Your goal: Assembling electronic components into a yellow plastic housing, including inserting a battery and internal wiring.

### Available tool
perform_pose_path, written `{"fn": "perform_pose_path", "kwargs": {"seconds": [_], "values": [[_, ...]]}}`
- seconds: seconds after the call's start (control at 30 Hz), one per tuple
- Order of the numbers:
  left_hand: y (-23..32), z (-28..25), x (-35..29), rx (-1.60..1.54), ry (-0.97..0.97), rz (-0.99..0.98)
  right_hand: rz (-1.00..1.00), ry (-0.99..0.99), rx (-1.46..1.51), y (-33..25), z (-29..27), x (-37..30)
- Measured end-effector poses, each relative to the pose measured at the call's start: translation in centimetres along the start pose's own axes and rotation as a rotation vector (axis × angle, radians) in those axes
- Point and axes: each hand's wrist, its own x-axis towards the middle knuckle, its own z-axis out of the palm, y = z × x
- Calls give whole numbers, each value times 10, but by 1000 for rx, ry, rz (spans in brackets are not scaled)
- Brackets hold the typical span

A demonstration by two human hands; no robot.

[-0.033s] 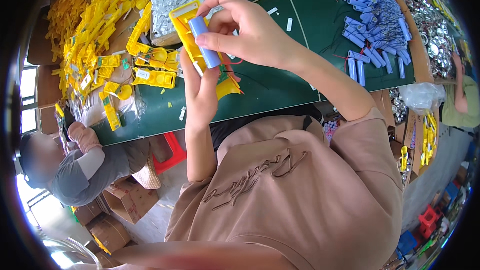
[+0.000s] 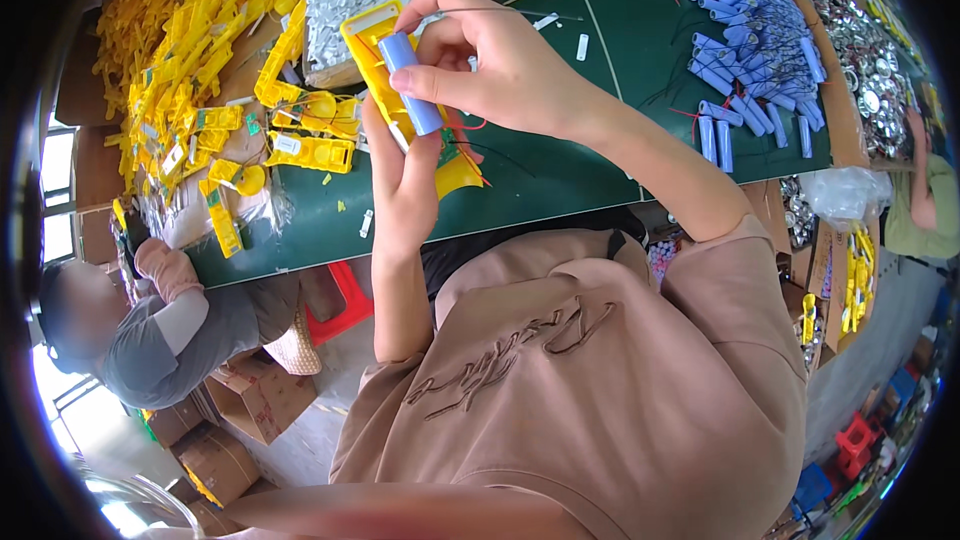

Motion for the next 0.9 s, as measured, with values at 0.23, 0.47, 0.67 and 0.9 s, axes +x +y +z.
{"fn": "perform_pose_path", "kwargs": {"seconds": [0.23,0.47,0.67,0.9], "values": [[-4,5,-5,73,75,66,-175,117,-279,7,18,2],[-7,-2,-8,-54,37,-80,-536,159,-612,20,20,7],[-1,1,-6,-159,13,-116,-511,53,-522,19,13,8],[-1,2,-1,-200,73,-172,-525,75,-588,28,16,18]]}}
